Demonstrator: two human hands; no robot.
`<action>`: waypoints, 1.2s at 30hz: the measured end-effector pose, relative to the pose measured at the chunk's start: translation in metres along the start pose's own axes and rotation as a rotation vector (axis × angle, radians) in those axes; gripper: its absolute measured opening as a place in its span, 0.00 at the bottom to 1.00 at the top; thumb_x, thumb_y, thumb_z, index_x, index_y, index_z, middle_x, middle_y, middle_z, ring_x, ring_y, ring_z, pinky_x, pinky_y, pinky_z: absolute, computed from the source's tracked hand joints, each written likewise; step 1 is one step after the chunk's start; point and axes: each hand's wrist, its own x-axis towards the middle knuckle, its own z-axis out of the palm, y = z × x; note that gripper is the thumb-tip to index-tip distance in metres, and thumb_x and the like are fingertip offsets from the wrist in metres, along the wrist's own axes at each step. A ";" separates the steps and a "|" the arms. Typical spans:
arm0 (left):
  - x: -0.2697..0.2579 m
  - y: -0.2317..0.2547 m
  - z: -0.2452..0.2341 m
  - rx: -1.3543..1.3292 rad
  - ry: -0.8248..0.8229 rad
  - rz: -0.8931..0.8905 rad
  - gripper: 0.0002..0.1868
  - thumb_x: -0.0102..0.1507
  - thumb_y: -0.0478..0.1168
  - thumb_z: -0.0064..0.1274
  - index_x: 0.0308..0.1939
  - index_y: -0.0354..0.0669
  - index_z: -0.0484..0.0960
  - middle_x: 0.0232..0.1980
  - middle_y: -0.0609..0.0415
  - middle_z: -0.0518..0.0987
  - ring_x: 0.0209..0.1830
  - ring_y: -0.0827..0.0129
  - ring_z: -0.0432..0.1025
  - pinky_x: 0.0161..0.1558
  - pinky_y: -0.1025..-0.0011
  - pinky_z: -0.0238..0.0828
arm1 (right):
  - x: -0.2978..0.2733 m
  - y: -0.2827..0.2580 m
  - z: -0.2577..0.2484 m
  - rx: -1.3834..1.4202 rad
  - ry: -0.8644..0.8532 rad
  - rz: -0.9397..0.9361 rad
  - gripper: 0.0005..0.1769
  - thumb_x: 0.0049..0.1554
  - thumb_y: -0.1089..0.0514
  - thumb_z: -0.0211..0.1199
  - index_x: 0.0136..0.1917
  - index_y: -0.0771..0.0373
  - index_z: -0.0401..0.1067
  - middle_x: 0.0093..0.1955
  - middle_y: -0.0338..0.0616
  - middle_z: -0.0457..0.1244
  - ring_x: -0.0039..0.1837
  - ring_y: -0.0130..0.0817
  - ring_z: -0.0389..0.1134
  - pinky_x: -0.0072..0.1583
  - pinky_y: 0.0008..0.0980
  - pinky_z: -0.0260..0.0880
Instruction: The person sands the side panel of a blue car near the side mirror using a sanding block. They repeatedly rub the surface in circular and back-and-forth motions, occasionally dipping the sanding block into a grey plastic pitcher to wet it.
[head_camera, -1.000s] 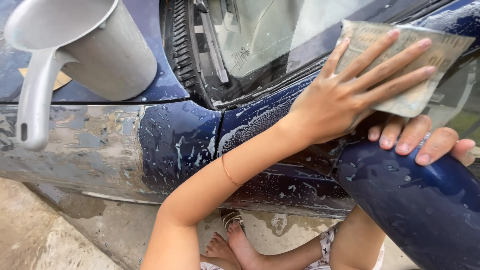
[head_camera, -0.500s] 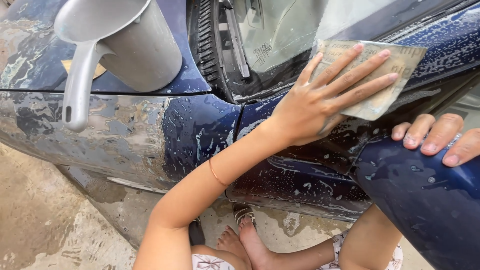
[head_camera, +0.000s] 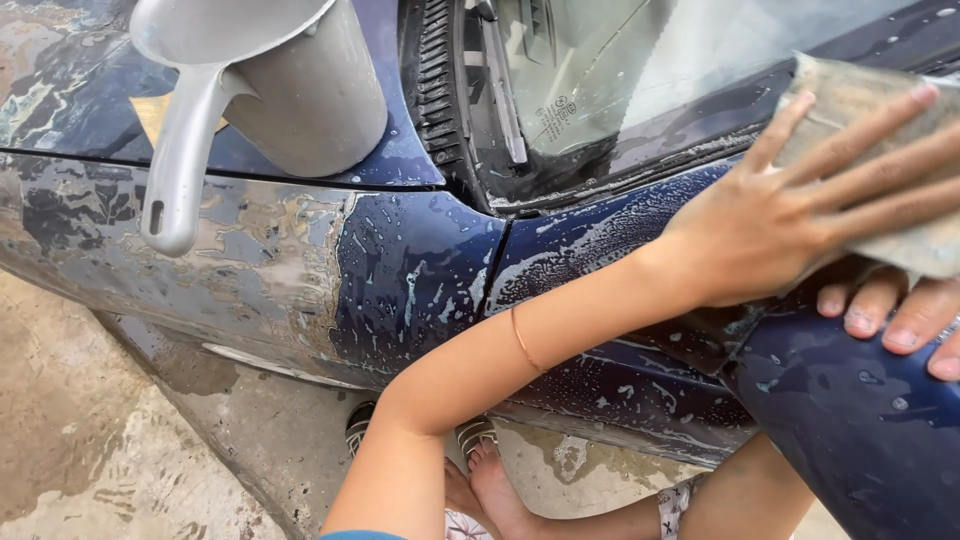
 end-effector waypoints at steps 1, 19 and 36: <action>-0.011 -0.006 -0.013 0.003 -0.004 -0.005 0.27 0.88 0.46 0.45 0.84 0.73 0.49 0.80 0.56 0.43 0.79 0.55 0.37 0.83 0.36 0.61 | 0.000 -0.003 0.011 0.006 -0.002 -0.001 0.12 0.67 0.40 0.51 0.56 0.36 0.74 0.59 0.26 0.66 0.61 0.26 0.72 0.61 0.36 0.78; -0.113 -0.015 0.005 -0.119 -0.007 0.045 0.35 0.73 0.33 0.42 0.80 0.71 0.52 0.82 0.64 0.52 0.84 0.62 0.49 0.80 0.46 0.49 | 0.026 -0.042 0.070 -0.178 0.340 0.324 0.06 0.72 0.42 0.54 0.55 0.34 0.72 0.55 0.22 0.64 0.58 0.25 0.67 0.68 0.35 0.73; 0.003 0.000 -0.022 0.108 0.067 -0.165 0.29 0.80 0.46 0.37 0.82 0.78 0.47 0.81 0.70 0.46 0.85 0.73 0.48 0.84 0.58 0.67 | 0.062 -0.036 0.096 0.015 0.486 0.259 0.28 0.79 0.41 0.38 0.49 0.51 0.75 0.50 0.40 0.66 0.54 0.38 0.69 0.65 0.43 0.73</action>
